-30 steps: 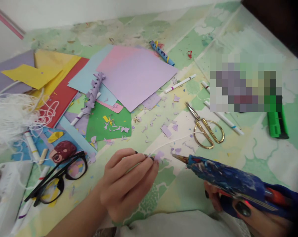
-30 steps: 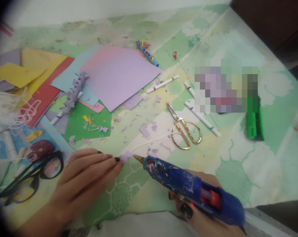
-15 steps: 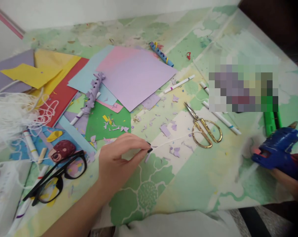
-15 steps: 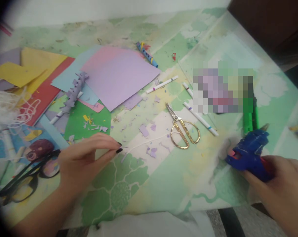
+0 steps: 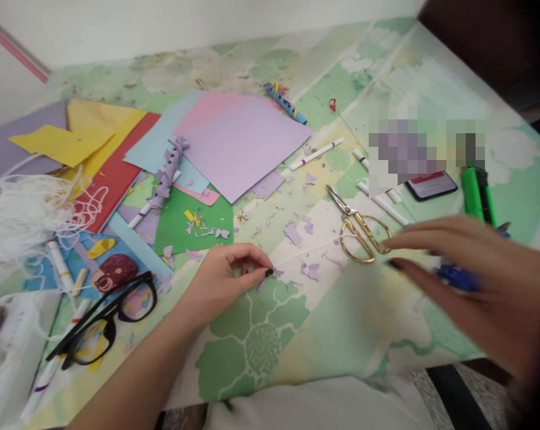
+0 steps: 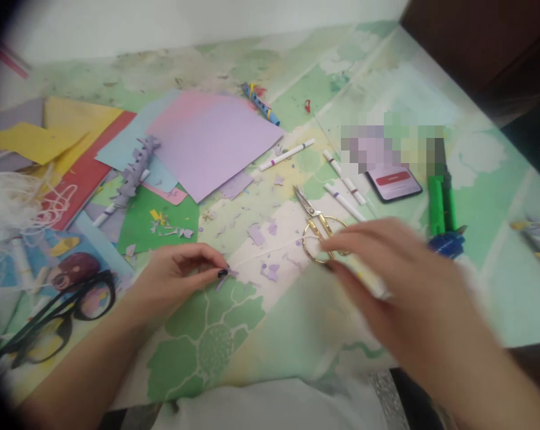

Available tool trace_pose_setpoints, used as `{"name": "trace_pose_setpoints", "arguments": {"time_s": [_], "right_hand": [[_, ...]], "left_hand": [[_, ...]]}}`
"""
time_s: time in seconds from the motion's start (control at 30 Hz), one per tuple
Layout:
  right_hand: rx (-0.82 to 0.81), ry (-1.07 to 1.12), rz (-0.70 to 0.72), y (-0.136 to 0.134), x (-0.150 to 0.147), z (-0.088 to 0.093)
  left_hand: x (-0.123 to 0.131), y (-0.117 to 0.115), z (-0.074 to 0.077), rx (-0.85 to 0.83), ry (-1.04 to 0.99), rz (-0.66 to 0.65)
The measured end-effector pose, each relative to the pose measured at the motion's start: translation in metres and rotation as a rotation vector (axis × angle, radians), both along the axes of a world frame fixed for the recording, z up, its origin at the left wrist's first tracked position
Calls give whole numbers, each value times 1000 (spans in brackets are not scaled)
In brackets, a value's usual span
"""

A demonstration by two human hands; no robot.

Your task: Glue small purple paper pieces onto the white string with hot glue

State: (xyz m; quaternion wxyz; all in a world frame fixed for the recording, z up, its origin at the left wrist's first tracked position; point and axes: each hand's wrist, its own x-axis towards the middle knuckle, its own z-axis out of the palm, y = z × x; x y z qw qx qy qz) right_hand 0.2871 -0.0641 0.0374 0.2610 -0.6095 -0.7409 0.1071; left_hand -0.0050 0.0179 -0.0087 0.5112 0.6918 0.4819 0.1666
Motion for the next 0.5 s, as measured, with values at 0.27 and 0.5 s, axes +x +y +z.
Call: {"name": "trace_pose_setpoints", "arguments": {"time_s": [0.27, 0.5], "right_hand": [[-299, -220, 471, 73, -83, -34], [-306, -227, 539, 67, -79, -40]], "left_hand": [[1, 0, 2, -4, -10, -55], [4, -5, 3, 130, -86, -51]]}}
